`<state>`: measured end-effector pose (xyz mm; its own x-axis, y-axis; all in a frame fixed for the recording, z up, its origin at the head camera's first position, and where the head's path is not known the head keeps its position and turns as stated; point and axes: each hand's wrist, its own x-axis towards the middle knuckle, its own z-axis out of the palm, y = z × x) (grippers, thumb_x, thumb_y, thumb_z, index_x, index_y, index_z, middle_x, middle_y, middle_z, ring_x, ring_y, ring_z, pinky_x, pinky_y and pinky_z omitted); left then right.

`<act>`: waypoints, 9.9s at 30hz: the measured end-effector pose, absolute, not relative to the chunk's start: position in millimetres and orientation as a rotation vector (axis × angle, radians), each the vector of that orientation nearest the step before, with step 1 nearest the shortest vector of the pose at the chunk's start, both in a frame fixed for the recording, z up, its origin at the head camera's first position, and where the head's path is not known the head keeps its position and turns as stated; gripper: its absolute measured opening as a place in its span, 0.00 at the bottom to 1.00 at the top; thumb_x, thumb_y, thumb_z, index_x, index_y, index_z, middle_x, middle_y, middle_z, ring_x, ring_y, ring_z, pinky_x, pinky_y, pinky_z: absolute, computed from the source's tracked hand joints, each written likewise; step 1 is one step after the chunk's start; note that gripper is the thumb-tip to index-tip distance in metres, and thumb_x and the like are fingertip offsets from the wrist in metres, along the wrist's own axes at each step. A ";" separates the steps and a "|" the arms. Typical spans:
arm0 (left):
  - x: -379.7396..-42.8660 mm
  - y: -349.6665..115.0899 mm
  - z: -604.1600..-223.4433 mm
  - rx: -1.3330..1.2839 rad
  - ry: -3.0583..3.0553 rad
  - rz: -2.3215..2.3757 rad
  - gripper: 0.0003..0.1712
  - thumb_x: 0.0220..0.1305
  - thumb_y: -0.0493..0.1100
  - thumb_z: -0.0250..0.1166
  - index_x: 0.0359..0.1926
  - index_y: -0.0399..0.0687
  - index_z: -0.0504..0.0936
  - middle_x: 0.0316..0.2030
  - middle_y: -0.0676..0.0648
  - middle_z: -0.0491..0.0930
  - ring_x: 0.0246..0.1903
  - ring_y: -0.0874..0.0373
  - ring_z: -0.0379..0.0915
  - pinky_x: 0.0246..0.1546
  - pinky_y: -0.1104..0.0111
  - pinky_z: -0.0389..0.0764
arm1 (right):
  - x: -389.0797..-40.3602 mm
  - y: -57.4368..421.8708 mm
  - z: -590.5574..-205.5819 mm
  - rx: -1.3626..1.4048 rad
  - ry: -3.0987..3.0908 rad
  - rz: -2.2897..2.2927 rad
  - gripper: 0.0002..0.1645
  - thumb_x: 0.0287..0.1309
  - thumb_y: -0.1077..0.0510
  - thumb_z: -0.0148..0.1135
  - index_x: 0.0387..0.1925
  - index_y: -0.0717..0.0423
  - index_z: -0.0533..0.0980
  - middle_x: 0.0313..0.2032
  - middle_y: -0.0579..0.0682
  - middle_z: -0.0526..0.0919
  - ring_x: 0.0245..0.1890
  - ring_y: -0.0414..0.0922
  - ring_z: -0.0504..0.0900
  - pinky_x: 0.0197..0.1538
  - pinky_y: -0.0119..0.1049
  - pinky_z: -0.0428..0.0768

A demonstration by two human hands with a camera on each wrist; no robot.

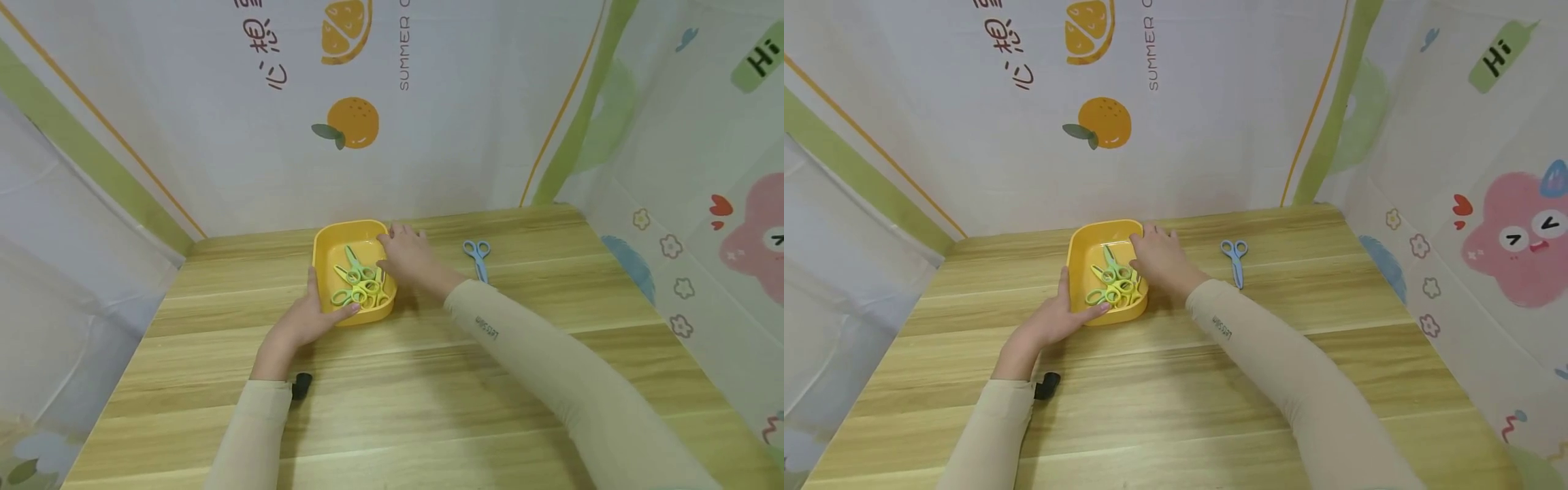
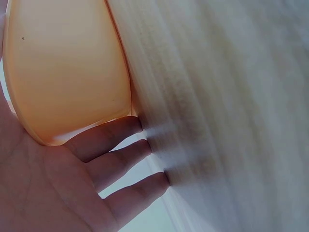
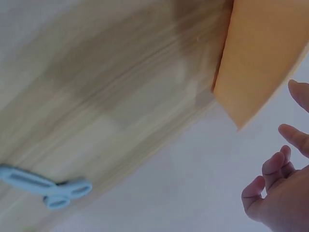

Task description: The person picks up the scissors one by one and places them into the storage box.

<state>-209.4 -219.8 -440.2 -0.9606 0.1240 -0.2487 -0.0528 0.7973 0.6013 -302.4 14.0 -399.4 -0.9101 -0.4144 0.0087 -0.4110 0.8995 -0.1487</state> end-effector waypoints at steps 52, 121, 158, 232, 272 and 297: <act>-210.0 -219.1 -440.1 0.027 2.719 0.865 0.84 0.57 0.88 0.58 0.81 0.48 0.11 0.80 0.21 0.53 0.76 0.25 0.61 0.74 0.36 0.67 | -332.8 173.8 -403.9 -0.508 2.995 -0.197 0.32 0.77 0.60 0.58 0.79 0.50 0.68 0.65 0.67 0.69 0.64 0.63 0.73 0.67 0.69 0.72; -211.5 -219.7 -443.0 0.051 2.739 0.858 0.84 0.58 0.88 0.58 0.82 0.45 0.15 0.77 0.19 0.59 0.73 0.25 0.66 0.72 0.36 0.70 | -324.6 279.4 -456.3 -0.508 2.613 -0.570 0.58 0.64 0.32 0.72 0.85 0.45 0.55 0.66 0.69 0.61 0.70 0.74 0.66 0.69 0.79 0.65; -208.9 -219.1 -437.9 0.052 2.712 0.890 0.82 0.61 0.85 0.60 0.81 0.47 0.12 0.80 0.22 0.51 0.77 0.25 0.59 0.75 0.35 0.65 | -326.8 278.7 -455.3 -0.462 2.609 -0.660 0.51 0.67 0.35 0.71 0.83 0.44 0.61 0.68 0.70 0.61 0.72 0.76 0.64 0.71 0.80 0.62; -208.5 -219.1 -438.3 0.034 2.707 0.879 0.83 0.59 0.87 0.58 0.81 0.48 0.12 0.78 0.20 0.56 0.75 0.26 0.63 0.74 0.36 0.68 | -326.9 264.9 -382.5 -0.464 2.667 -0.928 0.48 0.63 0.44 0.76 0.77 0.59 0.69 0.25 0.44 0.60 0.24 0.42 0.57 0.29 0.36 0.61; -209.0 -218.3 -438.7 0.012 2.693 0.892 0.80 0.63 0.82 0.61 0.81 0.49 0.12 0.79 0.21 0.55 0.76 0.25 0.62 0.75 0.35 0.66 | -327.4 241.7 -352.3 -0.551 2.706 -0.910 0.52 0.60 0.41 0.79 0.78 0.55 0.69 0.22 0.42 0.56 0.22 0.40 0.55 0.30 0.35 0.63; -203.0 -219.6 -438.4 0.017 2.699 0.903 0.81 0.62 0.83 0.61 0.82 0.47 0.13 0.78 0.20 0.55 0.76 0.24 0.61 0.74 0.35 0.66 | -321.0 228.1 -344.1 -0.546 2.713 -0.920 0.45 0.60 0.43 0.79 0.75 0.48 0.73 0.24 0.43 0.62 0.24 0.42 0.59 0.31 0.37 0.64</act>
<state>-203.0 -219.6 -438.4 -0.9566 0.1034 -0.2725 -0.0813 0.8030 0.5903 -321.0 228.1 -344.1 -0.9056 -0.4142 -0.0913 -0.2732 0.7343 -0.6215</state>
